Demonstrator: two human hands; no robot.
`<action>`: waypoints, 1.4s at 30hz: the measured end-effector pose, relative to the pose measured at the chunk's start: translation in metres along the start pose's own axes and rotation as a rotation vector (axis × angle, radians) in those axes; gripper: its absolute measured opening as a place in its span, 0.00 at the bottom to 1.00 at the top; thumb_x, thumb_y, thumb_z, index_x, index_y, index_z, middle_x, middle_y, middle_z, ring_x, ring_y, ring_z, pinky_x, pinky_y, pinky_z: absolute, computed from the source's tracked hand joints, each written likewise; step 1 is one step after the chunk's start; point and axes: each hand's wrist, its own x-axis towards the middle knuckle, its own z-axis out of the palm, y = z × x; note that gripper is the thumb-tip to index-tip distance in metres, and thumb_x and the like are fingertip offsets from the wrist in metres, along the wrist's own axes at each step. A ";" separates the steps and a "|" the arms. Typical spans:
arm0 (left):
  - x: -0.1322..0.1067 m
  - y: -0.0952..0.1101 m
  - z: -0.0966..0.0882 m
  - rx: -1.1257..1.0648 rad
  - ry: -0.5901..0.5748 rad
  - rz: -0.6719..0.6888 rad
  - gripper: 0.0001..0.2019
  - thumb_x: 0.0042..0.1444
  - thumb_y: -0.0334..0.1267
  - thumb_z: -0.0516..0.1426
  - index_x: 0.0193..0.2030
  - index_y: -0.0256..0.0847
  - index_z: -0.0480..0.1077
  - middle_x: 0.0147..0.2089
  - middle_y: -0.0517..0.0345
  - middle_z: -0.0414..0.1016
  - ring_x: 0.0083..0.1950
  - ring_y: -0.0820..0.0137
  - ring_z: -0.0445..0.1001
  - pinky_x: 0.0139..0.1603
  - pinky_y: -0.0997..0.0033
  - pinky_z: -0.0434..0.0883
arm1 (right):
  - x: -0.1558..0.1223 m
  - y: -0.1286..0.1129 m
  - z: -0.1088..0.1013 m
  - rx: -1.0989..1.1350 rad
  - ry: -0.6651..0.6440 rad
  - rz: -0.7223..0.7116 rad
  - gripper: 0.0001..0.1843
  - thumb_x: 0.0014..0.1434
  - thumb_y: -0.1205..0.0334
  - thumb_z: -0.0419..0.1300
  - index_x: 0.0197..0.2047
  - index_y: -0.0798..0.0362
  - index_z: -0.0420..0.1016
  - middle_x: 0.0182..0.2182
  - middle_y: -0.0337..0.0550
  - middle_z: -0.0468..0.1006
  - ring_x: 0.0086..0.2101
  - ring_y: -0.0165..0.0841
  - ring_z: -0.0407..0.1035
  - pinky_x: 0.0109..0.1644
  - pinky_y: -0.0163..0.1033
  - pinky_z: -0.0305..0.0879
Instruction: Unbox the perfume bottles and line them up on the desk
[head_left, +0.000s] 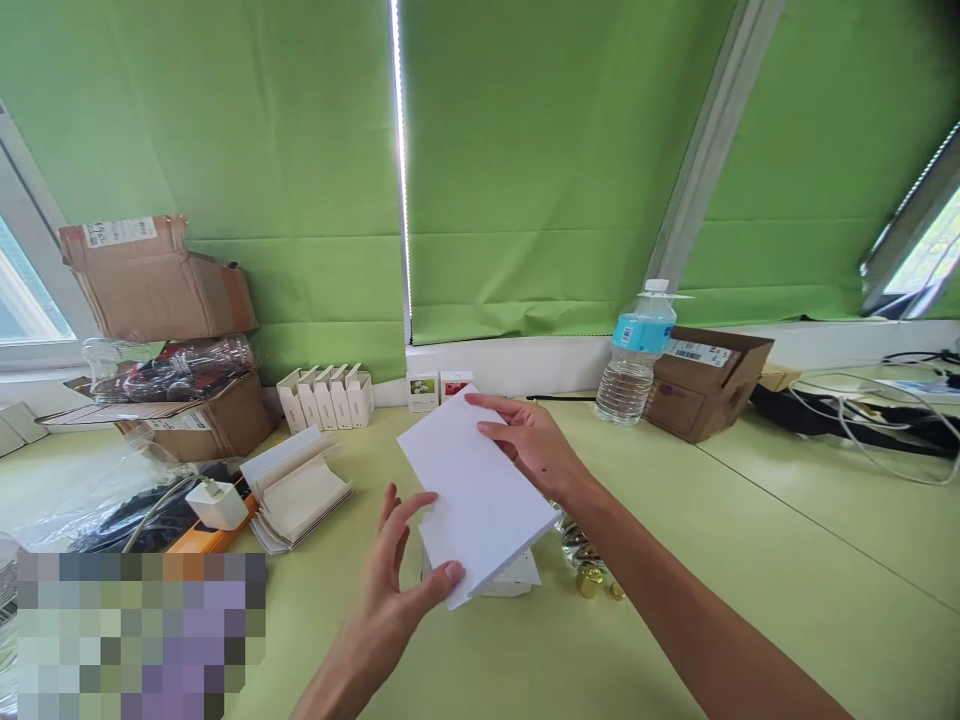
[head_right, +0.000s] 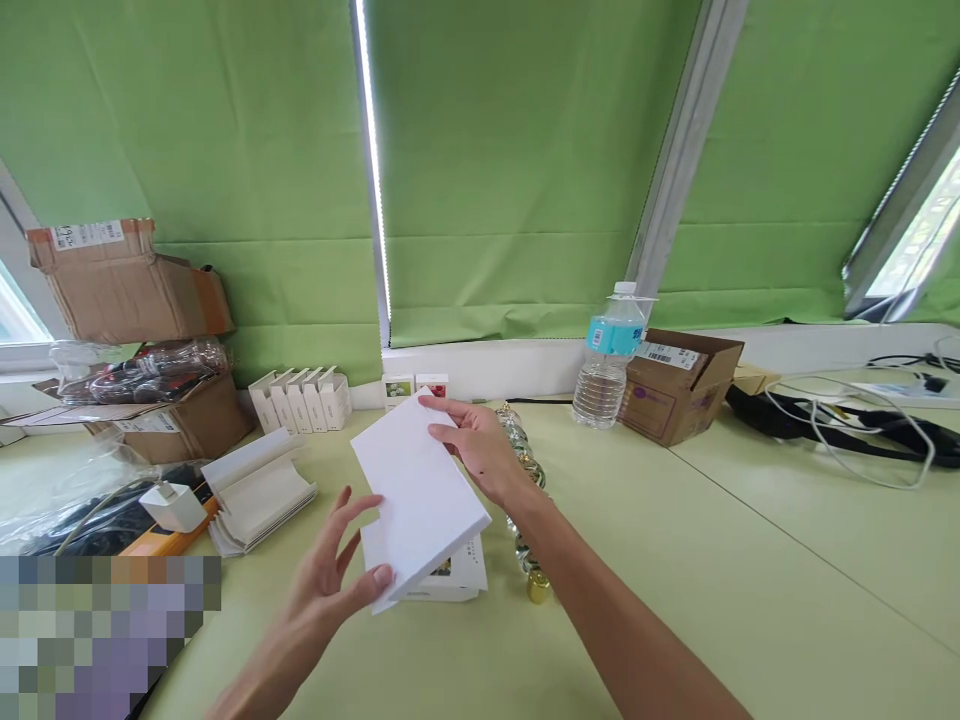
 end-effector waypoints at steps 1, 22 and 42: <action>0.001 0.001 0.000 -0.114 -0.044 -0.039 0.29 0.47 0.49 0.64 0.57 0.51 0.64 0.68 0.51 0.53 0.67 0.53 0.55 0.59 0.56 0.63 | 0.000 0.000 0.001 0.013 0.008 0.000 0.31 0.51 0.63 0.65 0.59 0.48 0.69 0.41 0.44 0.80 0.32 0.33 0.74 0.33 0.37 0.69; 0.022 0.013 -0.094 -0.069 0.422 -0.227 0.29 0.40 0.36 0.66 0.53 0.39 0.70 0.30 0.61 0.72 0.28 0.75 0.69 0.32 0.74 0.64 | 0.008 0.010 -0.001 -0.226 0.096 0.023 0.12 0.57 0.64 0.62 0.45 0.54 0.78 0.50 0.49 0.76 0.49 0.40 0.71 0.53 0.45 0.71; 0.036 -0.020 -0.136 0.286 0.712 -0.172 0.32 0.38 0.35 0.62 0.55 0.38 0.68 0.24 0.63 0.65 0.25 0.70 0.66 0.26 0.72 0.62 | 0.006 -0.003 -0.007 -0.218 0.092 -0.005 0.10 0.55 0.62 0.63 0.40 0.54 0.80 0.46 0.49 0.79 0.44 0.40 0.74 0.52 0.47 0.72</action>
